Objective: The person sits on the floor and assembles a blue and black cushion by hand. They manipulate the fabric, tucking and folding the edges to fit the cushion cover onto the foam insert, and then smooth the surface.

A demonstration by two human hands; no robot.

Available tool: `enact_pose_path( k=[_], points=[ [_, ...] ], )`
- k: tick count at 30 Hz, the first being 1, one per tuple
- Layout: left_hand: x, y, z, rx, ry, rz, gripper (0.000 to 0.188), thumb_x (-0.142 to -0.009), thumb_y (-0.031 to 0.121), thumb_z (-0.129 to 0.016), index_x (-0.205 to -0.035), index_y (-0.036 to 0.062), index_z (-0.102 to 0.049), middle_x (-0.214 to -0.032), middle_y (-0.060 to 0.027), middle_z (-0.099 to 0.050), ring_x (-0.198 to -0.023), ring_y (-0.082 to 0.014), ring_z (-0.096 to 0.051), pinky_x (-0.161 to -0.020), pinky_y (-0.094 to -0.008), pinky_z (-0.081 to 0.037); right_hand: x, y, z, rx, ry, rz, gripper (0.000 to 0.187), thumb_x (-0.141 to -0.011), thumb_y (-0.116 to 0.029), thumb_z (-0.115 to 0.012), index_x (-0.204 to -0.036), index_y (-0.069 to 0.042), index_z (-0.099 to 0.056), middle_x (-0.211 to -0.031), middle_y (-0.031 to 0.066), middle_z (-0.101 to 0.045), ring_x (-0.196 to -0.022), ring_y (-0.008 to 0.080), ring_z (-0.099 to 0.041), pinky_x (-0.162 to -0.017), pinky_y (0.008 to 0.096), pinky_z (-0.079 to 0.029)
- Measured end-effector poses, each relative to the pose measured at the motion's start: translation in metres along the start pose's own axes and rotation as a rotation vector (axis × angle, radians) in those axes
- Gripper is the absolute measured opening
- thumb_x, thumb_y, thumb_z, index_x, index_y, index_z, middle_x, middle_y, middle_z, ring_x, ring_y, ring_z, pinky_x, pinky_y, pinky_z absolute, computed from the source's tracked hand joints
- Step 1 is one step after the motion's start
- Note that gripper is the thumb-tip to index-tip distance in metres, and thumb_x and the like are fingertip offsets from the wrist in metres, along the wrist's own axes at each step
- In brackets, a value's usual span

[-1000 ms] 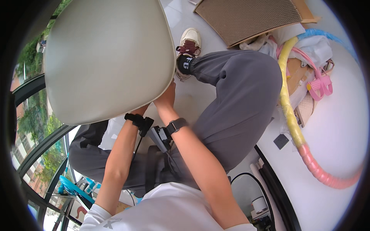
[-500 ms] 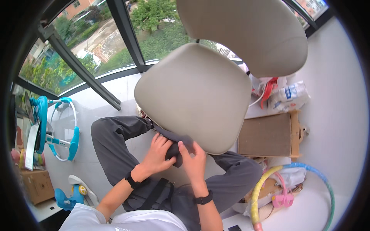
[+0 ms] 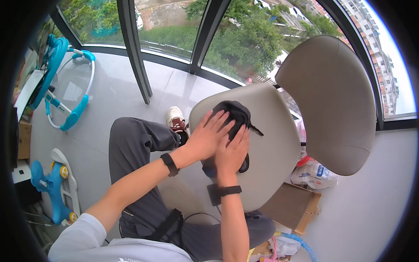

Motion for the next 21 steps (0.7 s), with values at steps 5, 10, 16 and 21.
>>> enact_pose_path(
  k=[5, 10, 16, 21],
  points=[
    [0.002, -0.002, 0.001, 0.108, 0.084, 0.002, 0.055, -0.093, 0.030, -0.061, -0.143, 0.0090, -0.053, -0.151, -0.0136, -0.050, -0.144, -0.0293, -0.041, -0.122, -0.0496, -0.026, 0.001, 0.003, -0.002, 0.014, 0.038, -0.032, 0.062, -0.092, -0.023, -0.058, -0.146, 0.003, -0.044, -0.145, 0.0269, -0.050, -0.135, 0.0432, -0.047, -0.114, 0.0506, -0.036],
    [-0.002, -0.005, 0.012, 0.143, 0.120, 0.021, 0.048, -0.089, 0.028, -0.065, -0.132, 0.0078, -0.064, -0.145, -0.0110, -0.056, -0.140, -0.0272, -0.048, -0.121, -0.0484, -0.029, 0.003, 0.001, -0.001, -0.037, 0.085, -0.029, 0.063, -0.089, -0.024, -0.062, -0.145, 0.001, -0.047, -0.144, 0.0241, -0.051, -0.136, 0.0405, -0.047, -0.114, 0.0498, -0.036],
    [-0.001, -0.002, 0.010, 0.057, 0.089, -0.031, 0.050, -0.091, 0.030, -0.064, -0.134, 0.0075, -0.061, -0.148, -0.0113, -0.053, -0.142, -0.0271, -0.044, -0.122, -0.0484, -0.027, 0.008, 0.001, -0.002, -0.086, 0.188, -0.032, 0.059, -0.090, -0.025, -0.062, -0.141, 0.001, -0.050, -0.136, 0.0225, -0.057, -0.125, 0.0400, -0.054, -0.107, 0.0501, -0.040],
    [0.015, 0.015, 0.003, 0.009, 0.058, -0.003, 0.050, -0.093, 0.028, -0.062, -0.138, 0.0058, -0.056, -0.152, -0.0128, -0.049, -0.145, -0.0311, -0.040, -0.123, -0.0513, -0.022, 0.033, 0.006, 0.006, -0.093, 0.228, 0.007, 0.049, -0.093, -0.022, -0.062, -0.136, 0.001, -0.056, -0.120, 0.0189, -0.062, -0.103, 0.0368, -0.058, -0.091, 0.0486, -0.046]
  ],
)
Point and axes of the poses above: each hand's wrist, its own x-axis away from the middle knuckle, its own z-axis out of the back of the hand, y = z × x, the point moved 4 cm from there along -x, towards the middle knuckle
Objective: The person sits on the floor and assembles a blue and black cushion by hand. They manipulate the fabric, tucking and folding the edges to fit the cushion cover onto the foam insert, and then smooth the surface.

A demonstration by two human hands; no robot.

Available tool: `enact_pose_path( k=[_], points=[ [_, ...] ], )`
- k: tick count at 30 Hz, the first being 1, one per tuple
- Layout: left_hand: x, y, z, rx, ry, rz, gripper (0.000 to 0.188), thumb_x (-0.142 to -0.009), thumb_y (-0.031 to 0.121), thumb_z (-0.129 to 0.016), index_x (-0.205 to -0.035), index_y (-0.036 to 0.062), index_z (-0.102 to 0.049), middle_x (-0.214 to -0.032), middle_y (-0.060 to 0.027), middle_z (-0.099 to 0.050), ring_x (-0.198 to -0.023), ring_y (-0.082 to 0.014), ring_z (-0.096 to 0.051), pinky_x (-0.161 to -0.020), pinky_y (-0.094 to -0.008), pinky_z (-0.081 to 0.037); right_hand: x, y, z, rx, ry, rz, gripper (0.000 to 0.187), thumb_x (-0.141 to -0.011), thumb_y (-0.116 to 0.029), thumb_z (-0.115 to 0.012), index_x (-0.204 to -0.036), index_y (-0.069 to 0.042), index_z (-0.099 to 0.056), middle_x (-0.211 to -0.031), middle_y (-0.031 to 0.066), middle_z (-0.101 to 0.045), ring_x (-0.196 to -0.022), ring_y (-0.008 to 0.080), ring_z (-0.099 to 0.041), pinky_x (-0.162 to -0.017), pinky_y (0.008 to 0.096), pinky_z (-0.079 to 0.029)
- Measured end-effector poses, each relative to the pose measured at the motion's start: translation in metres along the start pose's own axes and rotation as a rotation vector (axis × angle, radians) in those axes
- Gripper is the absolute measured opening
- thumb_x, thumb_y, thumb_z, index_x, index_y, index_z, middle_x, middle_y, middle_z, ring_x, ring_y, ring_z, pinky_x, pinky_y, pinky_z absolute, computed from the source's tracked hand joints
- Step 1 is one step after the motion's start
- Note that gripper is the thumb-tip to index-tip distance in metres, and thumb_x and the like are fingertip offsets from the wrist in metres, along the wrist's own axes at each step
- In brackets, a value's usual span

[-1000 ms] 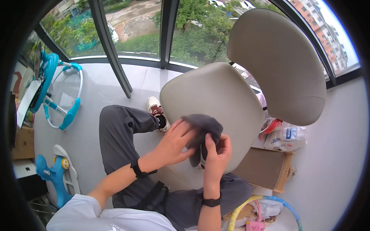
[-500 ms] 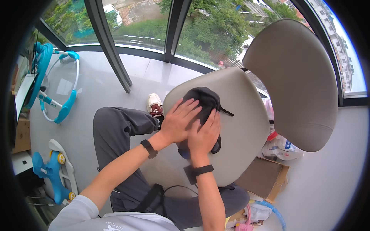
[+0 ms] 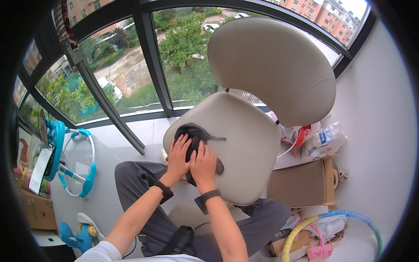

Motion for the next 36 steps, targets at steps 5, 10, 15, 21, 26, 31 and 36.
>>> enact_pose_path(
  k=[5, 10, 15, 21, 26, 31, 36],
  points=[
    [0.066, 0.032, -0.005, -0.103, -0.048, 0.036, 0.062, -0.093, 0.024, -0.060, -0.147, 0.0007, -0.042, -0.159, -0.0186, -0.035, -0.150, -0.0362, -0.028, -0.123, -0.0583, -0.014, 0.054, -0.004, 0.038, -0.062, -0.056, 0.024, 0.049, -0.090, -0.020, -0.065, -0.133, 0.002, -0.056, -0.114, 0.0178, -0.062, -0.099, 0.0358, -0.059, -0.087, 0.0465, -0.048],
    [0.111, 0.061, -0.018, -0.085, -0.115, -0.006, 0.069, -0.091, 0.023, -0.061, -0.150, -0.0014, -0.035, -0.160, -0.0224, -0.029, -0.150, -0.0408, -0.024, -0.122, -0.0614, -0.013, 0.103, 0.006, 0.070, -0.110, -0.053, -0.038, 0.049, -0.087, -0.014, -0.068, -0.133, 0.001, -0.056, -0.114, 0.0177, -0.062, -0.099, 0.0362, -0.061, -0.086, 0.0456, -0.050],
    [0.107, 0.063, -0.010, 0.037, -0.256, 0.043, 0.071, -0.090, 0.029, -0.064, -0.150, 0.0009, -0.039, -0.161, -0.0228, -0.027, -0.149, -0.0420, -0.023, -0.121, -0.0648, -0.013, 0.094, 0.010, 0.091, -0.387, -0.147, -0.339, 0.036, -0.091, -0.010, -0.063, -0.126, 0.000, -0.062, -0.116, 0.0193, -0.065, -0.106, 0.0383, -0.062, -0.089, 0.0455, -0.052],
    [0.050, 0.061, 0.004, 0.060, -0.252, -0.047, 0.064, -0.089, 0.033, -0.066, -0.144, 0.0047, -0.052, -0.159, -0.0204, -0.037, -0.149, -0.0355, -0.031, -0.121, -0.0605, -0.015, 0.059, 0.017, 0.087, -0.397, -0.140, -0.433, 0.038, -0.093, -0.010, -0.060, -0.129, 0.000, -0.061, -0.121, 0.0215, -0.064, -0.112, 0.0396, -0.060, -0.098, 0.0459, -0.048],
    [-0.003, 0.034, -0.002, 0.094, -0.211, 0.008, 0.061, -0.089, 0.035, -0.066, -0.142, 0.0067, -0.055, -0.157, -0.0167, -0.042, -0.148, -0.0294, -0.036, -0.122, -0.0560, -0.018, 0.012, 0.017, 0.053, -0.289, -0.174, -0.321, 0.046, -0.093, -0.012, -0.061, -0.136, 0.004, -0.055, -0.128, 0.0245, -0.059, -0.119, 0.0422, -0.055, -0.104, 0.0475, -0.044],
    [-0.047, 0.001, -0.012, 0.003, -0.157, -0.007, 0.060, -0.088, 0.034, -0.065, -0.142, 0.0083, -0.055, -0.160, -0.0143, -0.039, -0.149, -0.0263, -0.035, -0.123, -0.0543, -0.019, -0.032, 0.013, 0.004, -0.129, -0.264, -0.295, 0.056, -0.094, -0.017, -0.059, -0.143, 0.006, -0.045, -0.137, 0.0273, -0.051, -0.125, 0.0438, -0.048, -0.107, 0.0518, -0.039],
    [-0.049, -0.003, -0.013, -0.154, -0.142, -0.045, 0.058, -0.091, 0.033, -0.058, -0.144, 0.0097, -0.053, -0.161, -0.0134, -0.037, -0.150, -0.0262, -0.032, -0.123, -0.0556, -0.020, -0.034, -0.008, -0.018, 0.185, -0.138, -0.277, 0.061, -0.089, -0.014, -0.051, -0.146, 0.004, -0.039, -0.140, 0.0253, -0.047, -0.128, 0.0434, -0.044, -0.109, 0.0531, -0.031]
  ],
)
Point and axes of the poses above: each hand's wrist, its own x-axis away from the middle knuckle, its own z-axis out of the back of the hand, y = z × x, the point moved 4 cm from there along -x, towards the middle knuckle
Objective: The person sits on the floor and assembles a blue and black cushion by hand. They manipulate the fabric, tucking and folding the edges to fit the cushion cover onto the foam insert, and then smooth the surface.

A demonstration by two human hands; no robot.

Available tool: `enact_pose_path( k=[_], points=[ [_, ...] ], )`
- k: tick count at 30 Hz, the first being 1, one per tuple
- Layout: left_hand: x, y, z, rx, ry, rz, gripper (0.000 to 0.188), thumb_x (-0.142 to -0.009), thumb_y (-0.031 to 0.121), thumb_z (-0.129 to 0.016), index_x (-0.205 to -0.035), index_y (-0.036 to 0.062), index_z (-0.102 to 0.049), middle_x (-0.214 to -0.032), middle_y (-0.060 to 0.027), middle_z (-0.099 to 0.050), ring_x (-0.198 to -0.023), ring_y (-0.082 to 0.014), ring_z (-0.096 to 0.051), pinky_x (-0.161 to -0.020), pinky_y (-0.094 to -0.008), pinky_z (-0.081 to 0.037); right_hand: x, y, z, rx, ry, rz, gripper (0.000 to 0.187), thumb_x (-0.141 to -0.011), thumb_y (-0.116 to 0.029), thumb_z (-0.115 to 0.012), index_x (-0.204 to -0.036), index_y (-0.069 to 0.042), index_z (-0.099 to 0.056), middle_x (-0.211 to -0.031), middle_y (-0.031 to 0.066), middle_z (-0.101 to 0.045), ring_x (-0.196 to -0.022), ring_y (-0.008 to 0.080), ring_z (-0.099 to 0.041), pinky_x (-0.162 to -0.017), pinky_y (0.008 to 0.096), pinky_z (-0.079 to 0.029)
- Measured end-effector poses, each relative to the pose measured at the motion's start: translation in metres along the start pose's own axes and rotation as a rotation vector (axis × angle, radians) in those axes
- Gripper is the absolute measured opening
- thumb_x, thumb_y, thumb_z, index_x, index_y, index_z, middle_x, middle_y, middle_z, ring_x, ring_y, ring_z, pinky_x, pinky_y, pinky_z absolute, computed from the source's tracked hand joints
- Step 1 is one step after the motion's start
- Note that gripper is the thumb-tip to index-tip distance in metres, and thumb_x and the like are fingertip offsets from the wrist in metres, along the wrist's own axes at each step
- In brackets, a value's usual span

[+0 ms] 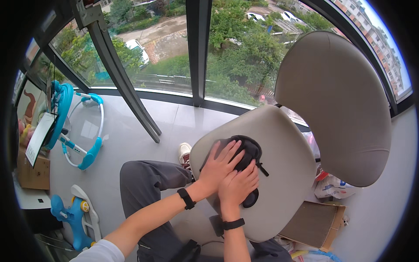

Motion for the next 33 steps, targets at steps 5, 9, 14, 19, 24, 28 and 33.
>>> enact_pose_path(
  k=[5, 9, 14, 19, 24, 28, 33],
  points=[
    [-0.001, 0.004, -0.004, 0.018, 0.016, 0.037, 0.060, -0.089, 0.036, -0.059, -0.143, 0.0102, -0.054, -0.160, -0.0120, -0.038, -0.149, -0.0248, -0.034, -0.123, -0.0525, -0.020, 0.000, 0.006, 0.002, -0.086, 0.048, 0.010, 0.058, -0.088, -0.013, -0.050, -0.142, 0.006, -0.044, -0.136, 0.0241, -0.051, -0.126, 0.0422, -0.047, -0.108, 0.0512, -0.032],
    [0.001, 0.006, -0.003, 0.005, 0.038, 0.032, 0.058, -0.090, 0.036, -0.057, -0.142, 0.0117, -0.054, -0.160, -0.0109, -0.039, -0.149, -0.0237, -0.034, -0.124, -0.0524, -0.019, 0.001, 0.006, 0.003, -0.101, 0.082, 0.043, 0.057, -0.089, -0.013, -0.050, -0.142, 0.005, -0.044, -0.137, 0.0243, -0.051, -0.126, 0.0420, -0.047, -0.108, 0.0512, -0.033],
    [0.001, 0.000, -0.013, -0.135, 0.083, -0.031, 0.059, -0.092, 0.036, -0.056, -0.144, 0.0091, -0.052, -0.158, -0.0127, -0.040, -0.150, -0.0254, -0.031, -0.124, -0.0556, -0.015, -0.002, 0.009, -0.007, -0.055, 0.093, 0.070, 0.056, -0.090, -0.015, -0.050, -0.142, 0.004, -0.044, -0.136, 0.0241, -0.051, -0.125, 0.0420, -0.047, -0.108, 0.0518, -0.034],
    [0.014, 0.010, -0.007, 0.026, 0.104, -0.036, 0.056, -0.091, 0.034, -0.062, -0.139, 0.0057, -0.054, -0.154, -0.0159, -0.043, -0.148, -0.0307, -0.034, -0.122, -0.0589, -0.018, 0.012, 0.024, 0.014, -0.238, 0.015, 0.148, 0.050, -0.094, -0.018, -0.055, -0.136, 0.006, -0.048, -0.124, 0.0256, -0.055, -0.115, 0.0428, -0.051, -0.099, 0.0501, -0.042],
    [0.080, 0.050, -0.001, 0.156, 0.095, 0.019, 0.054, -0.083, 0.030, -0.069, -0.129, 0.0033, -0.060, -0.140, -0.0198, -0.052, -0.142, -0.0345, -0.039, -0.123, -0.0586, -0.017, 0.074, 0.051, 0.054, -0.303, -0.033, 0.195, 0.048, -0.090, -0.016, -0.067, -0.131, 0.005, -0.053, -0.116, 0.0234, -0.058, -0.107, 0.0409, -0.056, -0.092, 0.0479, -0.047],
    [0.124, 0.078, 0.012, 0.180, 0.100, 0.007, 0.050, -0.076, 0.029, -0.075, -0.117, 0.0036, -0.062, -0.119, -0.0170, -0.057, -0.129, -0.0357, -0.049, -0.118, -0.0574, -0.027, 0.118, 0.071, 0.085, -0.418, -0.114, 0.104, 0.048, -0.089, -0.015, -0.069, -0.131, 0.002, -0.054, -0.119, 0.0232, -0.058, -0.108, 0.0409, -0.057, -0.093, 0.0478, -0.047],
    [0.148, 0.096, 0.031, 0.358, -0.122, 0.071, 0.044, -0.074, 0.034, -0.078, -0.103, 0.0043, -0.063, -0.100, -0.0141, -0.057, -0.101, -0.0344, -0.058, -0.093, -0.0476, -0.045, 0.145, 0.124, 0.095, -0.704, -0.342, -0.302, 0.023, -0.094, -0.016, -0.071, -0.108, 0.001, -0.066, -0.093, 0.0055, -0.068, -0.084, 0.0135, -0.061, -0.078, 0.0293, -0.049]
  ],
)
Point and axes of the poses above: each hand's wrist, its own x-axis away from the middle knuckle, its own z-axis out of the back of the hand, y = z × x, the point moved 4 cm from there along -x, towards the middle knuckle
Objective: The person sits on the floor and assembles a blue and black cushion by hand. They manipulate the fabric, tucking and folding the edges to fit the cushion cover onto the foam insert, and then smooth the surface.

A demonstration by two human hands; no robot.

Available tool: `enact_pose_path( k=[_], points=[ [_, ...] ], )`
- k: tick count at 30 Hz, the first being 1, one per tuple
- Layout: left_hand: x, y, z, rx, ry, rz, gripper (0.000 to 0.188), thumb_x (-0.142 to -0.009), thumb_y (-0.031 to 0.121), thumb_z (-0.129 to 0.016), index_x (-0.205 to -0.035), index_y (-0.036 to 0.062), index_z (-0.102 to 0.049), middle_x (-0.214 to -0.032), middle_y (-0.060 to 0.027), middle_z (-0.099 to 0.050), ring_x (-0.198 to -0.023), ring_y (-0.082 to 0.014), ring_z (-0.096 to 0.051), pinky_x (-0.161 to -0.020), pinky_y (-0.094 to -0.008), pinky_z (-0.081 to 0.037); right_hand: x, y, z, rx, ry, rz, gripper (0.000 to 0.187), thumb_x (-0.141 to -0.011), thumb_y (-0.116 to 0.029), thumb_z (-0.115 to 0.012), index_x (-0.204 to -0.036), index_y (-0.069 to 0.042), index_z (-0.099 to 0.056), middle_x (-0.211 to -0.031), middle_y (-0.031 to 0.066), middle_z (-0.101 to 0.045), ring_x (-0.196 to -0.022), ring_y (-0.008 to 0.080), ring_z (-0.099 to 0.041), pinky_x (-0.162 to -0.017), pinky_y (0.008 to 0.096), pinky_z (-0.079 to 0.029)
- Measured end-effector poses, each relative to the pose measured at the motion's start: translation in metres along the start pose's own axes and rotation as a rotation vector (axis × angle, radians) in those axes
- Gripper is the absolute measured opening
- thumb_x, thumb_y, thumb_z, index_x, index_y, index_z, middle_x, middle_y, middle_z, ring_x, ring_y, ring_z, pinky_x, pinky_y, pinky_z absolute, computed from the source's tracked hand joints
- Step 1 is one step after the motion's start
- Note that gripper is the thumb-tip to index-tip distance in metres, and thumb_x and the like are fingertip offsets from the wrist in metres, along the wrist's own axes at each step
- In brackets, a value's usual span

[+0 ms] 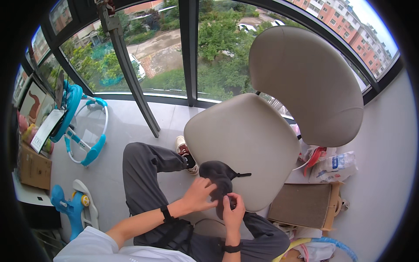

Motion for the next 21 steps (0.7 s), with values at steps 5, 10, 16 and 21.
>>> enact_pose_path(
  k=[5, 10, 16, 21],
  points=[
    [0.033, 0.003, -0.003, 0.139, -0.323, 0.118, 0.052, -0.075, 0.047, -0.077, -0.102, 0.0035, -0.067, -0.088, -0.0123, -0.064, -0.085, -0.0340, -0.063, -0.076, -0.0434, -0.050, 0.018, -0.011, 0.021, -0.086, 0.043, -0.025, 0.014, -0.093, -0.014, -0.070, -0.095, 0.000, -0.071, -0.078, 0.0016, -0.066, -0.067, 0.0091, -0.055, -0.066, 0.0251, -0.047],
    [0.036, 0.019, 0.022, 0.177, -0.162, 0.071, 0.062, -0.078, 0.035, -0.079, -0.129, 0.0050, -0.061, -0.121, -0.0156, -0.064, -0.111, -0.0339, -0.062, -0.097, -0.0451, -0.049, 0.032, -0.060, 0.016, 0.096, -0.121, 0.059, 0.017, -0.092, -0.017, -0.072, -0.096, -0.001, -0.071, -0.075, 0.0065, -0.067, -0.065, 0.0129, -0.060, -0.064, 0.0276, -0.048],
    [0.043, 0.031, 0.027, 0.362, -0.407, -0.212, 0.059, -0.079, 0.026, -0.079, -0.132, 0.0078, -0.059, -0.124, -0.0153, -0.064, -0.114, -0.0335, -0.062, -0.097, -0.0472, -0.049, 0.048, -0.077, 0.006, 0.234, -0.400, 0.161, 0.020, -0.089, -0.025, -0.074, -0.087, -0.005, -0.076, -0.073, 0.0106, -0.070, -0.065, 0.0239, -0.066, -0.062, 0.0348, -0.052],
    [0.070, 0.019, 0.020, 0.368, -0.936, 0.002, 0.047, -0.090, 0.041, -0.072, -0.116, 0.0034, -0.061, -0.098, -0.0175, -0.067, -0.097, -0.0380, -0.064, -0.083, -0.0449, -0.051, 0.068, -0.097, 0.004, 0.274, -0.464, 0.319, 0.020, -0.085, -0.020, -0.078, -0.081, -0.002, -0.069, -0.072, 0.0087, -0.064, -0.067, 0.0235, -0.059, -0.061, 0.0353, -0.046]
  ],
)
Point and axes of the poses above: each hand's wrist, its own x-axis away from the middle knuckle, its own z-axis out of the back of the hand, y = z × x, the point moved 4 cm from there along -x, towards the middle knuckle
